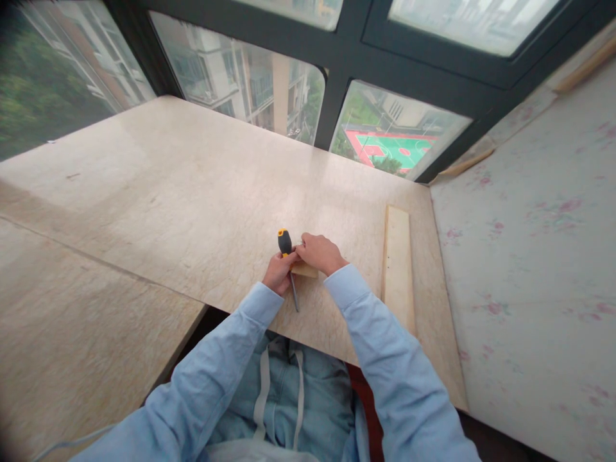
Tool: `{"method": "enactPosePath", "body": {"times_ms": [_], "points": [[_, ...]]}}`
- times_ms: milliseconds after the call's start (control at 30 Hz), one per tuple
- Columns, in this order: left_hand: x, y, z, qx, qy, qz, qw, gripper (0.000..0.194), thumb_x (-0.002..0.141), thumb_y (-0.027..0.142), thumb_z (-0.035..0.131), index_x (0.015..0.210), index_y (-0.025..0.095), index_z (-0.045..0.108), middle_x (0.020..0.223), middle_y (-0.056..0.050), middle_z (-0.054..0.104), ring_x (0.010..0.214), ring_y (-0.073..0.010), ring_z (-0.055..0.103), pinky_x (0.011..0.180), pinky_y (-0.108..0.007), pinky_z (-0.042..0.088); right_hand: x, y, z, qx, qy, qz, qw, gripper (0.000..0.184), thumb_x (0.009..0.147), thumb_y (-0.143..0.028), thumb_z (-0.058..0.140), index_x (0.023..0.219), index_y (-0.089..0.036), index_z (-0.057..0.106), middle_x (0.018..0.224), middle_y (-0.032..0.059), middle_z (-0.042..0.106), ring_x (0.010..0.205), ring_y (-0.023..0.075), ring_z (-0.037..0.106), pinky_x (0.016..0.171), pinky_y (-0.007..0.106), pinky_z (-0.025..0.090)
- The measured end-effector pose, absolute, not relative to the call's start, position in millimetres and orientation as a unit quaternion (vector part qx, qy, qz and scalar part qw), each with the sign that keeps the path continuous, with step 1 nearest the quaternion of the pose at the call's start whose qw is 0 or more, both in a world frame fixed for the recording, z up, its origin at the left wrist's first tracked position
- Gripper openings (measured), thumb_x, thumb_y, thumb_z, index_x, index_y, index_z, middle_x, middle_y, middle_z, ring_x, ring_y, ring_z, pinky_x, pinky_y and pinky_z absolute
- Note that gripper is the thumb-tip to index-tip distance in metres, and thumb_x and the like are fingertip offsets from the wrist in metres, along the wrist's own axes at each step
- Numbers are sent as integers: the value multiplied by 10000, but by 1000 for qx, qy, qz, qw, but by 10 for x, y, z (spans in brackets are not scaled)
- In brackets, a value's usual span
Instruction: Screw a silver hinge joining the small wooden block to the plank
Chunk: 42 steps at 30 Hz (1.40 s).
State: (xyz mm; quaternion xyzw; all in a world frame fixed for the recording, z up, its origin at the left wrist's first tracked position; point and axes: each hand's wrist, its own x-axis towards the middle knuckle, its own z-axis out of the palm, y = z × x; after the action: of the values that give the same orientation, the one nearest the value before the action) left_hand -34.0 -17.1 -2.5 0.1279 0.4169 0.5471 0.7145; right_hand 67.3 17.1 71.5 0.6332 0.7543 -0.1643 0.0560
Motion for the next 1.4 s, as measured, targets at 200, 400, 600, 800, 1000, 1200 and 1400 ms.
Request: {"method": "enactPosePath", "body": {"times_ms": [200,400,600,800,1000,1200,1400], "points": [[-335,-179,-26,135,421,544,713,324,486,191,860,756,119,696,657,-29,670,623,-150,610,597,-248,424,712,197,725,613,773,-148,61,251,917,-363,472,932,-193,656,945,123,743,812,228,652,595,283,319],[-340,-192,-25,145,433,541,706,309,477,196,886,705,123,690,657,-34,673,638,-154,612,621,-258,436,748,198,737,589,792,-147,63,212,892,-354,501,927,-209,652,905,96,740,768,207,633,588,275,305],[-332,-193,-25,136,448,541,699,331,446,185,882,696,129,672,642,-20,660,608,-132,586,601,-245,427,779,175,758,571,808,-111,88,237,904,-358,483,974,-207,652,920,107,741,765,217,646,574,278,283],[-318,-194,-38,144,456,536,696,204,515,135,779,663,125,639,596,2,616,558,-112,546,556,-231,401,850,179,741,523,841,-106,92,222,915,-355,488,948,-203,646,906,82,744,793,203,661,591,270,286],[-316,-187,-33,142,466,541,686,182,544,126,747,700,119,653,623,-16,637,586,-125,570,573,-238,417,814,160,736,572,807,-123,82,350,957,-483,437,1023,-199,630,968,106,745,874,232,689,641,271,375],[-314,-187,-42,158,453,538,693,206,521,150,775,683,115,651,604,-8,615,562,-120,552,553,-240,401,732,129,703,595,785,-107,137,398,1003,-421,328,1050,-171,634,1047,162,731,951,276,698,705,318,453],[-290,-176,-69,148,468,543,682,268,527,204,825,701,124,637,591,5,595,552,-118,542,558,-244,410,694,95,697,582,794,-99,144,348,1005,-365,322,1095,-182,604,1058,143,727,955,274,703,712,321,476]]}}
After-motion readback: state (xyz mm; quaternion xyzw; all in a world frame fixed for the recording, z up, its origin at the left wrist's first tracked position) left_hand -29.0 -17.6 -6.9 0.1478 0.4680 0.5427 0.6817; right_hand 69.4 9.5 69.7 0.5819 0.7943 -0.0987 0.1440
